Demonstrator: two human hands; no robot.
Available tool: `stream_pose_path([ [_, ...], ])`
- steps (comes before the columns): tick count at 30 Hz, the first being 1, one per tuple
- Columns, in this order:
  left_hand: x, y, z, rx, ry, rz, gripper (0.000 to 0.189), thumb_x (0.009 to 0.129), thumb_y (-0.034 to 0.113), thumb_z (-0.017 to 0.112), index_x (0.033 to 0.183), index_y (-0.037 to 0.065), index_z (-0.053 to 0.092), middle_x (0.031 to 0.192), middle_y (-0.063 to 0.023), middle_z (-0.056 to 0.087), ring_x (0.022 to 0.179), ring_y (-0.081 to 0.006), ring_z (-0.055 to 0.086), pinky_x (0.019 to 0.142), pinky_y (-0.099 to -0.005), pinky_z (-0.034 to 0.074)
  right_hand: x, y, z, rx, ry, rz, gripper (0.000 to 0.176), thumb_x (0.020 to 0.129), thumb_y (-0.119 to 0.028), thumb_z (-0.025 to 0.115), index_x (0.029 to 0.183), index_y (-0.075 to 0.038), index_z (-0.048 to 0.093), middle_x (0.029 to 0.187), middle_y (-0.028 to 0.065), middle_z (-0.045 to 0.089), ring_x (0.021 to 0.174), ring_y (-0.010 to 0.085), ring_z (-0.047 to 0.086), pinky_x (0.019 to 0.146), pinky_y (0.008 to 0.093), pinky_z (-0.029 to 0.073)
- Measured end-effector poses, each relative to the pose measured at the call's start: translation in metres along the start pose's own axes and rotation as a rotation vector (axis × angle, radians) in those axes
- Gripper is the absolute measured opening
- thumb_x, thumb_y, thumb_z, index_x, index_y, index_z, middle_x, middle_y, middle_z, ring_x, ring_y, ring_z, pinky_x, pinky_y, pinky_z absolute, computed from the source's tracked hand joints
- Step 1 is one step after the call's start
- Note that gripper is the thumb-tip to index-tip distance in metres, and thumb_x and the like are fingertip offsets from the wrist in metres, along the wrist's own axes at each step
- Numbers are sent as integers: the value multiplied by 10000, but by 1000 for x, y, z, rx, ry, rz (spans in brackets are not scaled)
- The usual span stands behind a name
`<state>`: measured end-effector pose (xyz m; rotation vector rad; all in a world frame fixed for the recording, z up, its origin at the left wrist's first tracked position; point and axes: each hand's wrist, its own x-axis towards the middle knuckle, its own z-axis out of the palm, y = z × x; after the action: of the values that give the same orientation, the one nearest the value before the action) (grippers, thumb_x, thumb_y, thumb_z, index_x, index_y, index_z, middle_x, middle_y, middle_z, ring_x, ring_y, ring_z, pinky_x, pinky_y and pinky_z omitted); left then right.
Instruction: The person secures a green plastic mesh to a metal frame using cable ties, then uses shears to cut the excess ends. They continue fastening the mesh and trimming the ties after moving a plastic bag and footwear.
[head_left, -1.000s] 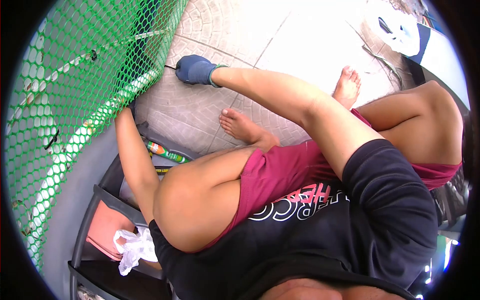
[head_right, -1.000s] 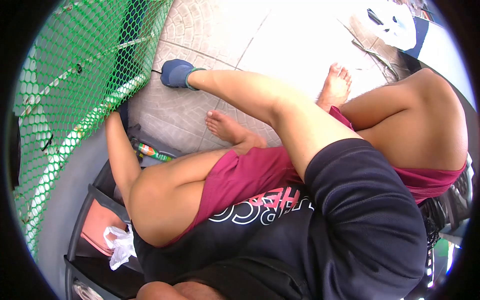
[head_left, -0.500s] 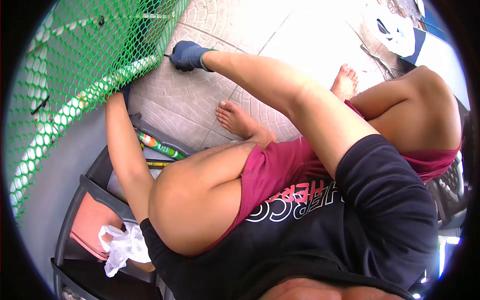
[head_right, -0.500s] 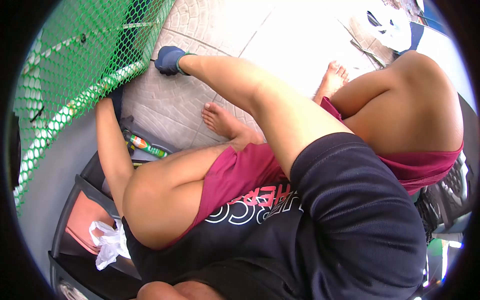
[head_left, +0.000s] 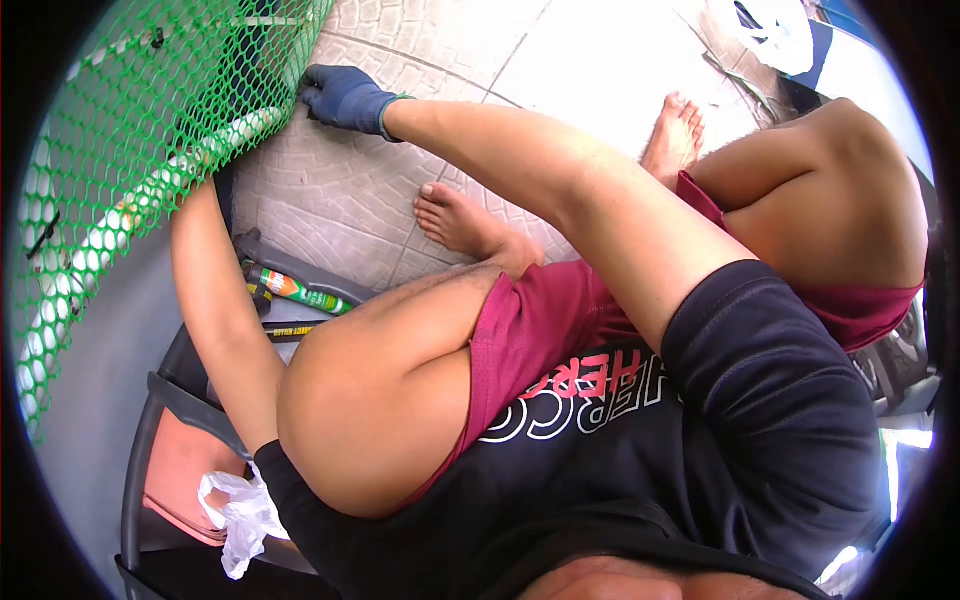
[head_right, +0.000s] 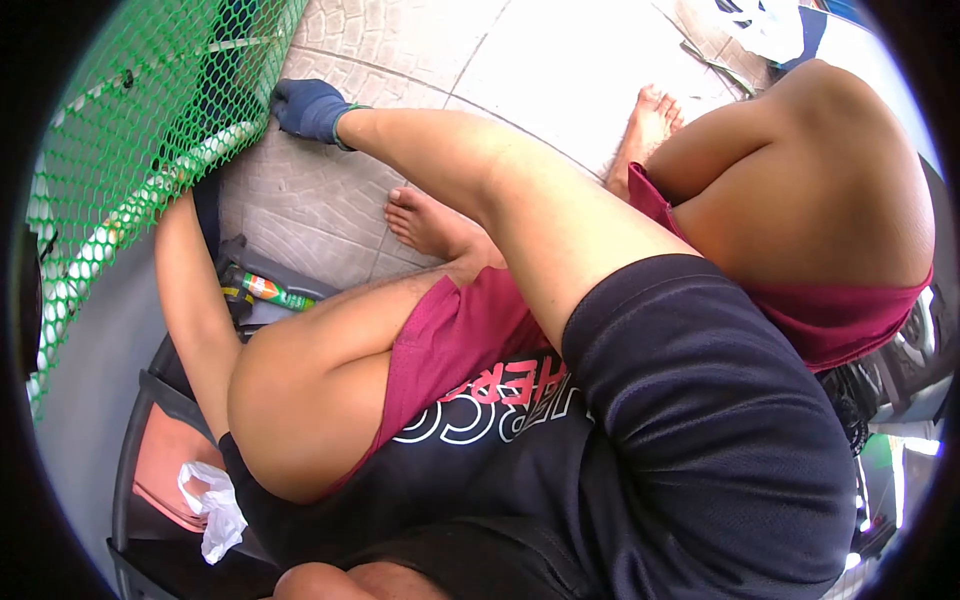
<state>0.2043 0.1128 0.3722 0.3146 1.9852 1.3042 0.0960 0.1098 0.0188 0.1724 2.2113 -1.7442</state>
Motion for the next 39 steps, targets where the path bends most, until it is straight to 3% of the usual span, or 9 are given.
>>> stream_pose_path([
  [7,-8,0,0,33,0,6,227,893,108,638,1088,5,690,939,-132,686,828,-229,669,742,-306,517,-6,-9,-16,86,-151,18,303,900,-335,659,1002,-52,699,785,50,712,670,136,664,673,307,536],
  [9,-8,-5,-2,46,13,15,231,897,113,635,1094,5,689,950,-131,687,837,-227,669,749,-307,517,-6,-15,-22,170,-237,144,398,845,-439,659,991,-73,723,916,148,734,886,304,700,836,400,528],
  [10,-12,-9,-4,50,26,10,233,900,115,633,1096,4,689,955,-131,687,841,-226,668,753,-307,517,-5,-9,-15,228,-163,129,395,843,-434,653,958,-65,729,859,173,728,841,328,703,811,415,536],
  [12,-12,-27,-14,82,83,7,237,904,120,630,1102,4,688,966,-130,688,850,-225,668,761,-308,517,-5,-8,-11,127,-109,-14,444,881,-451,550,944,-44,716,943,243,693,906,377,676,846,462,513],
  [13,-8,-45,-19,93,116,31,239,907,122,628,1105,3,687,972,-130,688,854,-224,668,765,-309,517,16,30,24,-68,-13,-336,436,921,-427,484,914,-55,711,968,236,683,905,396,650,842,501,491],
  [14,-7,-72,-30,110,187,16,241,909,125,627,1108,3,687,977,-130,689,859,-223,667,768,-309,517,14,30,26,-186,1,-409,431,943,-407,452,867,-59,695,943,239,669,857,414,623,814,531,469],
  [20,46,-267,-139,-31,617,-151,253,923,139,617,1124,1,684,1010,-128,691,884,-218,666,791,-312,517,0,-36,-4,49,-37,98,437,826,-376,523,860,17,711,959,289,673,914,431,654,847,492,504],
  [25,72,-349,-171,-326,727,-222,264,934,151,609,1138,0,682,1037,-126,693,906,-214,665,810,-314,518,-2,-27,-6,87,-65,65,443,841,-388,560,962,14,701,1019,278,673,977,430,645,879,486,499],
  [39,129,-363,-73,-955,721,-99,329,973,214,557,1200,-5,652,1155,-128,675,1013,-221,643,911,-343,496,-5,-20,-7,107,-101,70,418,873,-355,548,1048,2,676,1089,259,670,1050,406,632,928,468,482],
])
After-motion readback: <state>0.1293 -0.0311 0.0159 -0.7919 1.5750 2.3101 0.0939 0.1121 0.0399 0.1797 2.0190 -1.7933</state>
